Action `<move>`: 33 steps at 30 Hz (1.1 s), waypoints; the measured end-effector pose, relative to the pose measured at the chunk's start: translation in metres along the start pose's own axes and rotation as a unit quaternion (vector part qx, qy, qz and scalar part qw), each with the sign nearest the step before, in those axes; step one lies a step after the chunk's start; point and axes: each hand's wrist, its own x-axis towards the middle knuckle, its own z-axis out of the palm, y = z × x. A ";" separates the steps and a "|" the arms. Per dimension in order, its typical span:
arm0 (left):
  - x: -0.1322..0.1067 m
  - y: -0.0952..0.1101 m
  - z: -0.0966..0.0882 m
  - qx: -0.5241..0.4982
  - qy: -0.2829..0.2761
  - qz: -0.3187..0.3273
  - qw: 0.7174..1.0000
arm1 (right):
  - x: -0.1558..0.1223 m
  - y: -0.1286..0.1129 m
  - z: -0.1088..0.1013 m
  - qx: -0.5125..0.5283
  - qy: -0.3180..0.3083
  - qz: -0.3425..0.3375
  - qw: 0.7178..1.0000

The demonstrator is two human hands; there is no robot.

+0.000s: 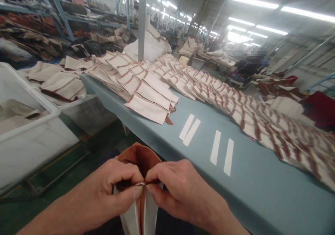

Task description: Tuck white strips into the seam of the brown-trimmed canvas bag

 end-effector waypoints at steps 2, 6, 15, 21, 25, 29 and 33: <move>0.000 -0.002 0.002 0.017 0.002 0.001 1.000 | 0.000 0.000 -0.001 -0.027 0.000 -0.011 1.000; 0.002 -0.004 0.007 0.029 -0.010 -0.006 1.000 | 0.000 0.001 0.002 -0.061 0.019 -0.023 0.998; 0.007 0.001 0.012 0.025 -0.038 -0.046 0.998 | -0.002 0.007 0.015 0.097 0.091 0.041 0.990; -0.003 -0.001 0.020 0.077 -0.017 -0.053 0.995 | -0.001 0.003 0.020 0.128 0.078 0.081 0.985; -0.010 -0.006 0.020 0.101 -0.006 -0.080 0.992 | 0.001 -0.001 0.023 0.082 0.021 0.098 0.992; -0.007 -0.006 0.018 0.132 0.025 -0.071 0.988 | 0.005 -0.007 0.020 0.018 -0.054 0.122 0.991; -0.007 0.002 0.016 0.163 0.059 -0.024 0.985 | 0.007 -0.016 0.013 0.053 -0.050 0.158 0.985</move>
